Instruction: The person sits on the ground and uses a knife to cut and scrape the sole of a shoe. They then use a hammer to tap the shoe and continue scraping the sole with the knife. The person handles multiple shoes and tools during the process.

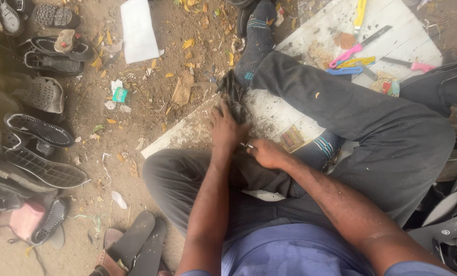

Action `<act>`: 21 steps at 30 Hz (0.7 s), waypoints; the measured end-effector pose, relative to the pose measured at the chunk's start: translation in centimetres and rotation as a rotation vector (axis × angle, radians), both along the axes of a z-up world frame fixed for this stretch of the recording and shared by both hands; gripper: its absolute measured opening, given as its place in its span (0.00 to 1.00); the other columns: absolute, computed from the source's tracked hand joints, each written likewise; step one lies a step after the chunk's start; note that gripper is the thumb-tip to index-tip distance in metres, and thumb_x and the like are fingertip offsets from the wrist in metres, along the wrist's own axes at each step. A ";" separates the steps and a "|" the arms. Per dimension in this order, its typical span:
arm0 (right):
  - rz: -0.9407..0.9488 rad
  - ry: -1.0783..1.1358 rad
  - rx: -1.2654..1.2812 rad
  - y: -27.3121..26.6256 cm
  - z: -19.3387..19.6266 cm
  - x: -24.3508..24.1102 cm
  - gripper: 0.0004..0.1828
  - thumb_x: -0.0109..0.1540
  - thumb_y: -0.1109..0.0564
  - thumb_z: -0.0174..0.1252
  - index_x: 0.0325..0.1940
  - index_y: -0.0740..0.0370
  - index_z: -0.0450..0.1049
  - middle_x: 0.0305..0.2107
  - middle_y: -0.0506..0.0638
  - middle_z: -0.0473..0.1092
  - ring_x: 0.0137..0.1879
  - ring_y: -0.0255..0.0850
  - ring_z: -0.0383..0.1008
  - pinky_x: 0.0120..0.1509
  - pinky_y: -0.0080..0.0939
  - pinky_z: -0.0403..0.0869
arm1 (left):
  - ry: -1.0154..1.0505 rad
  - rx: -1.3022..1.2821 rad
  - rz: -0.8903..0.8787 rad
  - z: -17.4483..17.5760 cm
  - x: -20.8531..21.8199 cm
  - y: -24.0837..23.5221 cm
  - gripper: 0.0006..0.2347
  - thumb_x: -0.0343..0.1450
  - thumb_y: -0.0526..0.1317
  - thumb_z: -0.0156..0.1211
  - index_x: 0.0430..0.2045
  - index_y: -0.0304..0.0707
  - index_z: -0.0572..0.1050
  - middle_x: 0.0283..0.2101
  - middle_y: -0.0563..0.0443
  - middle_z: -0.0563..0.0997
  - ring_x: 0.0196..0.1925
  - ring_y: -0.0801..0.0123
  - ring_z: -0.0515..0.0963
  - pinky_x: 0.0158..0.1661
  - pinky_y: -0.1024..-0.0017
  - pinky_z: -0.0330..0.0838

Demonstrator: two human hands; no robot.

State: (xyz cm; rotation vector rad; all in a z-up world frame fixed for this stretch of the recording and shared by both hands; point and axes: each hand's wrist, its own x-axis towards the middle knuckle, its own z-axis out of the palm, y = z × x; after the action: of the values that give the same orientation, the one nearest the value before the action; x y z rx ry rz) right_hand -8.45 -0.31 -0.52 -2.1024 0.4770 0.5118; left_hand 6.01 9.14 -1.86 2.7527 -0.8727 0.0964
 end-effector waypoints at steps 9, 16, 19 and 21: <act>0.009 -0.174 -0.143 -6.6 -0.7 1.5 0.16 0.66 0.48 0.53 0.41 0.64 0.76 0.36 0.64 0.76 0.46 0.62 0.76 0.51 0.59 0.72 | 0.409 -0.100 0.224 3.1 -0.7 -4.5 0.41 0.65 0.62 0.64 0.67 0.30 0.61 0.61 0.20 0.70 0.49 0.35 0.81 0.47 0.50 0.78; -0.046 -0.259 0.020 -3.7 1.9 -1.8 0.14 0.68 0.52 0.51 0.39 0.66 0.73 0.26 0.55 0.71 0.34 0.44 0.72 0.42 0.50 0.70 | 0.570 -0.143 0.178 2.6 0.8 -3.2 0.38 0.64 0.57 0.61 0.66 0.29 0.62 0.47 0.29 0.81 0.37 0.44 0.86 0.36 0.56 0.82; -0.110 -0.129 0.074 -2.8 3.0 -3.6 0.14 0.67 0.51 0.52 0.40 0.66 0.73 0.21 0.57 0.70 0.29 0.43 0.71 0.40 0.49 0.70 | 0.542 -0.147 0.158 2.9 1.0 -2.5 0.31 0.66 0.55 0.63 0.56 0.27 0.72 0.44 0.30 0.83 0.39 0.44 0.86 0.41 0.55 0.82; -0.145 -0.134 0.111 -2.6 3.0 -3.3 0.15 0.68 0.51 0.53 0.39 0.68 0.73 0.21 0.58 0.70 0.30 0.44 0.69 0.40 0.50 0.70 | 0.454 -0.206 0.136 3.2 1.0 -2.4 0.30 0.65 0.54 0.63 0.53 0.24 0.73 0.44 0.28 0.82 0.38 0.43 0.86 0.39 0.55 0.81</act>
State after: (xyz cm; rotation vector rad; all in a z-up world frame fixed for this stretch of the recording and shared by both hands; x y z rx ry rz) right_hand -11.74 -2.88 2.44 -1.9637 0.5070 0.3049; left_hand 7.04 6.76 1.36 2.4860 -0.5214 -0.3778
